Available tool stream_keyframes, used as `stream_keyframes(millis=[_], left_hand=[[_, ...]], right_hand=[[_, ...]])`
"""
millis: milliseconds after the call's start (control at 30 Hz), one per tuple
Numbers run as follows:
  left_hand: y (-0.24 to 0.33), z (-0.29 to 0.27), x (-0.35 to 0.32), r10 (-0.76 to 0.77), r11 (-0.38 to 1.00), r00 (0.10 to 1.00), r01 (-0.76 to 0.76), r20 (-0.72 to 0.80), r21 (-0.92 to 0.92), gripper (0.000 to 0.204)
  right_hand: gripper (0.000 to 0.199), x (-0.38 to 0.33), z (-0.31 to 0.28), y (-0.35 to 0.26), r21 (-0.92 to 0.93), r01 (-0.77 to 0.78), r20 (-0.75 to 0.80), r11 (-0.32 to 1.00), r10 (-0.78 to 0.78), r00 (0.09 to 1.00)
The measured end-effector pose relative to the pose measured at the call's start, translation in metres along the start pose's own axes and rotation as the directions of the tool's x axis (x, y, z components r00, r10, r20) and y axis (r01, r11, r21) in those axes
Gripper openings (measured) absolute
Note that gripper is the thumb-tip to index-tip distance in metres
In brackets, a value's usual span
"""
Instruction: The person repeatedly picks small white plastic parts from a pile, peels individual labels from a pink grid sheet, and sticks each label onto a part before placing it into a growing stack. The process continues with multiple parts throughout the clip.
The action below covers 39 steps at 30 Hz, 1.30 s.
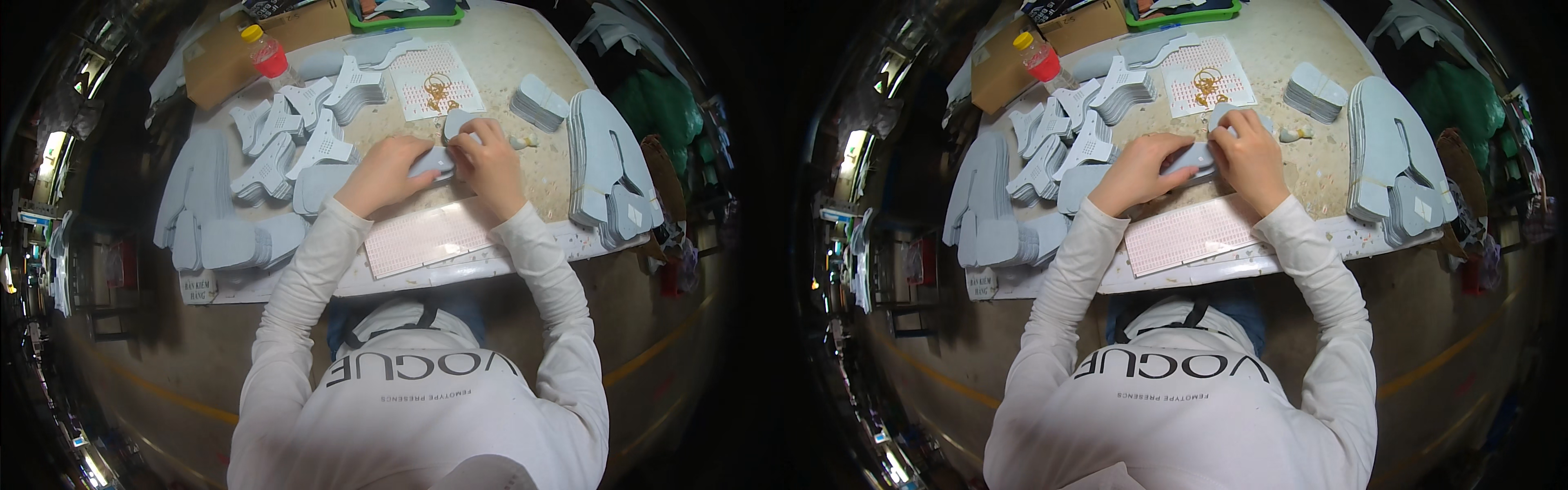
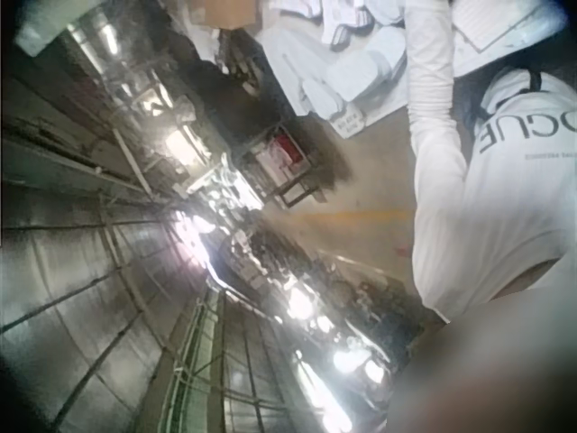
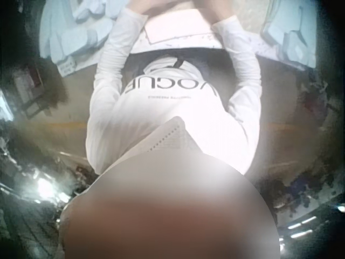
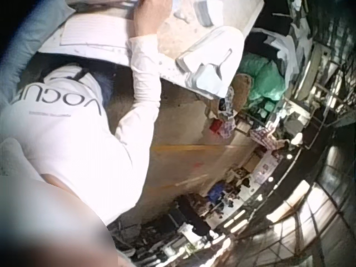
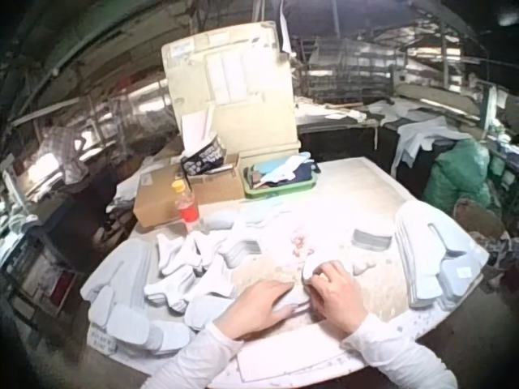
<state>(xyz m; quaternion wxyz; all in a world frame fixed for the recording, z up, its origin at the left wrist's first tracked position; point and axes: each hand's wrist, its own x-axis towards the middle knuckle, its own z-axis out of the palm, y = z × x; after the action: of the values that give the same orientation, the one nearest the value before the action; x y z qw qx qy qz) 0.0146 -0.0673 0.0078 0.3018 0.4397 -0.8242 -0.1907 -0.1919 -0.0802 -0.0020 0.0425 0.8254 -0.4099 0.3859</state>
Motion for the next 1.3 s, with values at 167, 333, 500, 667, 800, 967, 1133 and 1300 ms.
stream_keyframes(millis=[167,333,500,667,800,967,1133,1300], left_hand=[[0.003,-0.003,0.001,0.102,0.994,0.995,-0.101,-0.013,0.046,0.044],[0.007,-0.003,-0.002,0.052,0.996,0.998,-0.053,0.018,0.072,0.035],[0.005,-0.003,0.0,0.028,0.999,1.0,-0.028,-0.004,0.02,0.043],[0.008,-0.004,-0.002,0.07,0.993,0.997,-0.072,0.023,0.094,0.041],[0.009,-0.006,-0.001,0.051,0.998,0.998,-0.052,0.035,0.043,0.04],[0.008,-0.002,0.0,0.037,0.999,0.998,-0.036,-0.044,0.013,0.041],[0.007,-0.001,-0.003,0.062,0.99,0.998,-0.063,0.015,0.122,0.035],[0.006,-0.003,-0.001,0.059,0.996,0.998,-0.061,0.022,0.071,0.034]], right_hand=[[0.013,-0.008,-0.004,0.001,0.218,-0.047,0.095,0.975,0.027,0.995],[0.016,-0.007,0.005,-0.003,0.086,0.064,0.097,0.994,-0.072,0.993],[0.049,-0.003,-0.005,-0.002,0.247,-0.186,0.08,0.951,0.171,0.982],[0.067,-0.009,-0.004,-0.017,0.223,-0.142,0.164,0.964,0.107,0.981],[0.062,-0.004,0.003,-0.01,0.101,-0.053,0.067,0.993,0.046,0.997],[0.059,-0.005,-0.002,0.001,0.344,-0.256,0.088,0.903,0.241,0.967],[0.06,-0.012,0.004,-0.008,0.253,-0.144,0.151,0.957,0.108,0.983],[0.06,-0.005,0.004,0.0,0.284,-0.172,0.077,0.943,0.157,0.985]])
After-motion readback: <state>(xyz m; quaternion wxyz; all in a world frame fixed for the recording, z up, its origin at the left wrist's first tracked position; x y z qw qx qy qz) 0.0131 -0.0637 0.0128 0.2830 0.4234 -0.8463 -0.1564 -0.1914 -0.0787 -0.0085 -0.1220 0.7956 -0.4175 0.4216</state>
